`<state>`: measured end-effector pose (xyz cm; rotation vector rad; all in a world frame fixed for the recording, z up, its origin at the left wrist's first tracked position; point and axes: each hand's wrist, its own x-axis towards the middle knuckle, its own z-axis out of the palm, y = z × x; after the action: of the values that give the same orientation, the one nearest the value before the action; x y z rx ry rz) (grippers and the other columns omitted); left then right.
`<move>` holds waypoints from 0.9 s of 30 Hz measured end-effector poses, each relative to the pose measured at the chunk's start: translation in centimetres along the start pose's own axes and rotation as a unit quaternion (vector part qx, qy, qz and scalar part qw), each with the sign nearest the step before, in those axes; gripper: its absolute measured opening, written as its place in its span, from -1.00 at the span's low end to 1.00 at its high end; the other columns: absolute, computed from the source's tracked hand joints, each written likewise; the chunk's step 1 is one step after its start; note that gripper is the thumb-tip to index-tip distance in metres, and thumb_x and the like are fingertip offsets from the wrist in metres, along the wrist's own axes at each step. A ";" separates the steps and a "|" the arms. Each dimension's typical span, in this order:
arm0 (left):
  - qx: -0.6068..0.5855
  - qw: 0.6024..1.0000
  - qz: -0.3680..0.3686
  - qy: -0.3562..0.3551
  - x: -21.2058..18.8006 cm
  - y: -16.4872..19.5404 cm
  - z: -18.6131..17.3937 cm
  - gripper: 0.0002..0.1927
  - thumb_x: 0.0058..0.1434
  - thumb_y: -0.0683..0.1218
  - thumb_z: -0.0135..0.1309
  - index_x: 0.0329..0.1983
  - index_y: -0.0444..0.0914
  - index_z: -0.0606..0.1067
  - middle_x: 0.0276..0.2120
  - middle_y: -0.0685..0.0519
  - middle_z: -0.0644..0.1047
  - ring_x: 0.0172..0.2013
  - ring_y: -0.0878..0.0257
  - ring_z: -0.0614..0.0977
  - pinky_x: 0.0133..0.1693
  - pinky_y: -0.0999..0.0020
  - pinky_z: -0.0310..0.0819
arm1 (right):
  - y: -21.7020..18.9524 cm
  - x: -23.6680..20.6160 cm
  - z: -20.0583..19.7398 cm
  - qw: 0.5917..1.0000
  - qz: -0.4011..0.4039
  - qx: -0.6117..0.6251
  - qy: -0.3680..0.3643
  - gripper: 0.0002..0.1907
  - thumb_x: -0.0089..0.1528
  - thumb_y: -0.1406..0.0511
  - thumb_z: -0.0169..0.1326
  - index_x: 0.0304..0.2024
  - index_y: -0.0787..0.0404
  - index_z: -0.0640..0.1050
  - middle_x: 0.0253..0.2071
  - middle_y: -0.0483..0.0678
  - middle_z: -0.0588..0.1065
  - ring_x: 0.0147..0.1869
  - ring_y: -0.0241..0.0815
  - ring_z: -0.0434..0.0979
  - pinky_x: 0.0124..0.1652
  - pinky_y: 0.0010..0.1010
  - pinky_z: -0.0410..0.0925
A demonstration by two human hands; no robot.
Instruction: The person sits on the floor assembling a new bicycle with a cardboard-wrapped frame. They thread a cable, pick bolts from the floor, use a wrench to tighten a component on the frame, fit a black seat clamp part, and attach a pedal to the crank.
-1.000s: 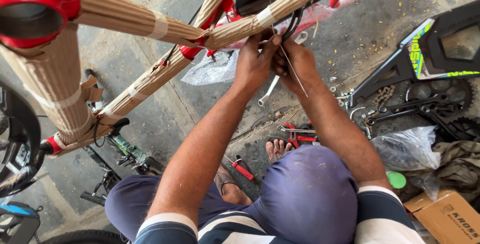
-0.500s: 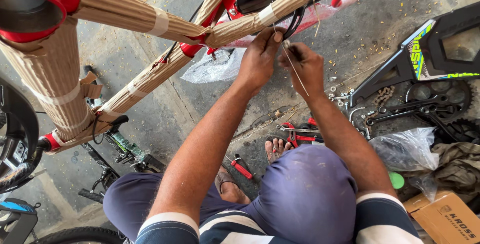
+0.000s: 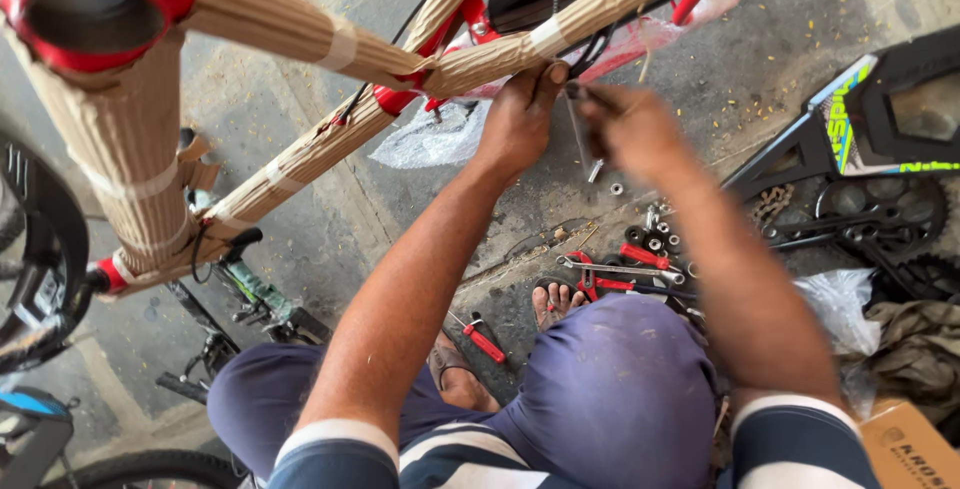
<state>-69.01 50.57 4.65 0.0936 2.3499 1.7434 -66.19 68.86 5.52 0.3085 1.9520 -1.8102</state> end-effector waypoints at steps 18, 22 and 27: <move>0.033 0.999 0.030 0.007 1.4 -0.2 -0.6 -0.61 0.49 0.12 -0.10 0.03 -0.29 0.48 -0.18 -0.09 0.59 -0.16 0.05 0.59 -0.05 0.12 0.45 | 1.9 1.8 -0.3 0.996 0.041 0.068 -0.051 -0.70 0.39 0.24 0.06 0.14 0.17 0.57 -0.48 -0.20 0.38 -0.50 -0.39 0.31 -0.52 -0.49 0.21; -0.003 0.999 0.052 -0.009 1.2 -1.1 -0.3 -0.63 0.52 0.09 -0.11 0.03 -0.31 0.48 -0.14 -0.12 0.59 -0.12 0.02 0.58 0.00 0.11 0.44 | 1.0 2.2 -1.3 0.997 -0.015 -0.020 -0.076 -0.75 0.42 0.20 0.01 -0.01 0.23 0.55 -0.51 -0.19 0.41 -0.51 -0.37 0.33 -0.52 -0.46 0.24; -0.100 0.994 -0.022 -0.036 1.1 -1.3 -0.5 -0.63 0.48 0.08 -0.12 0.02 -0.31 0.47 -0.19 -0.08 0.60 -0.18 0.16 0.59 -0.08 0.20 0.53 | 3.5 1.1 6.1 0.967 -0.134 0.217 0.010 -0.79 0.46 0.19 0.03 0.03 0.19 0.46 -0.41 -0.23 0.41 -0.43 -0.42 0.37 -0.46 -0.53 0.24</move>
<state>-70.08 49.91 3.37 0.0698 2.1000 1.9089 -64.42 63.05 1.75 0.2064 1.6555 -2.4180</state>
